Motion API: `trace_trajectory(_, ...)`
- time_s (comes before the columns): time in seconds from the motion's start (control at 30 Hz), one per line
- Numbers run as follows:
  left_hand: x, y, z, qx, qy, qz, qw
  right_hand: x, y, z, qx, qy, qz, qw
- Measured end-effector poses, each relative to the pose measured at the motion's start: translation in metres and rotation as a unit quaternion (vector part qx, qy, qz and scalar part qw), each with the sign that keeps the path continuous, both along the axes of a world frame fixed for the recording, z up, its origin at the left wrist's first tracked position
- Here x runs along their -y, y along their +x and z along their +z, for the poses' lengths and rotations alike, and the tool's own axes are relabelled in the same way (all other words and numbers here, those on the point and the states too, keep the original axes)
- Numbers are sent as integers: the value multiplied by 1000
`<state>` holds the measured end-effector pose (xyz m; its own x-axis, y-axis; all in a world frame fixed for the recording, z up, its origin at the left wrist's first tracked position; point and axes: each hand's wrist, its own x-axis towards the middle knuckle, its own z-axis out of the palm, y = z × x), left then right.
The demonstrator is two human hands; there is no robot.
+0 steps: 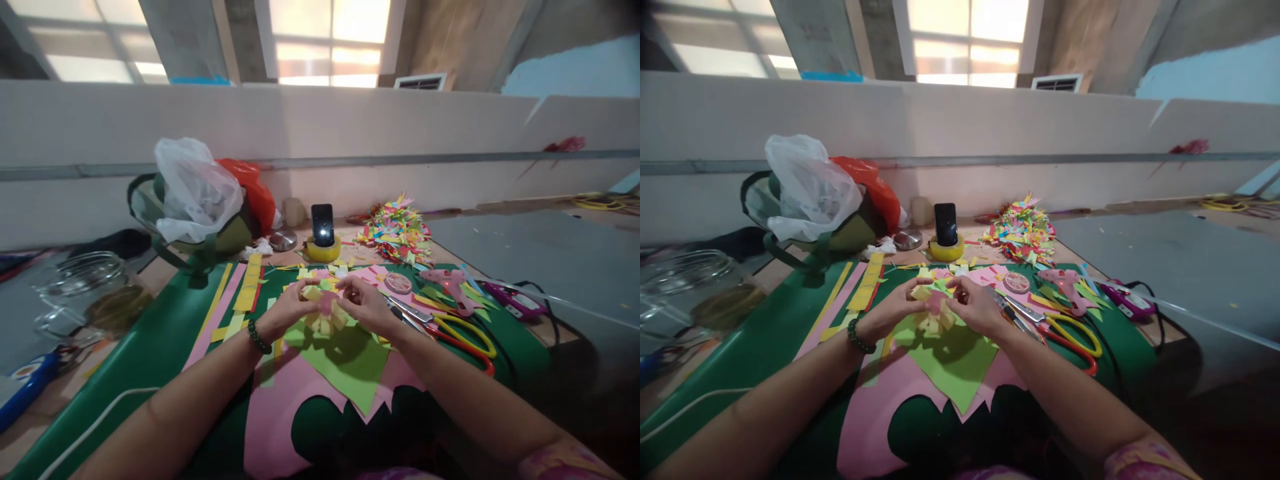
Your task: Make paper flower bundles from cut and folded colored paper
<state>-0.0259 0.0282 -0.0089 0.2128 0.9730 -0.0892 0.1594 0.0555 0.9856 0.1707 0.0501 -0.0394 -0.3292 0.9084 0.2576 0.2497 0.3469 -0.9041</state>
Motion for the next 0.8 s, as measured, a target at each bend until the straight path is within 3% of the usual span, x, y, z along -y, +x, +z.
trace_trajectory(0.1, 0, -3, 3, 26, 32, 1, 999, 0, 3, 6, 18, -13, 1, 1000)
trace_trajectory(0.3, 3, -1, 7, 8, 30, -56, 998, 6, -2, 9, -30, -143, 109, 983)
trace_trajectory(0.4, 5, 0, 8, 82, 11, -47, 995, 5, -5, 7, -103, -180, 76, 975)
trace_trajectory(0.5, 4, 2, 8, 159, -17, 9, 987, 1, -6, 8, -234, -215, 15, 948)
trace_trajectory(0.6, 5, 6, 6, 154, -62, 28, 986, -3, -8, 9, -315, -235, -13, 920)
trace_trajectory(0.67, 7, 11, 3, 134, -77, 18, 988, -3, -10, 8, -332, -232, -14, 914)
trace_trajectory(0.8, 14, 18, 0, 121, -60, 15, 991, 2, -15, 4, -288, -225, -1, 931)
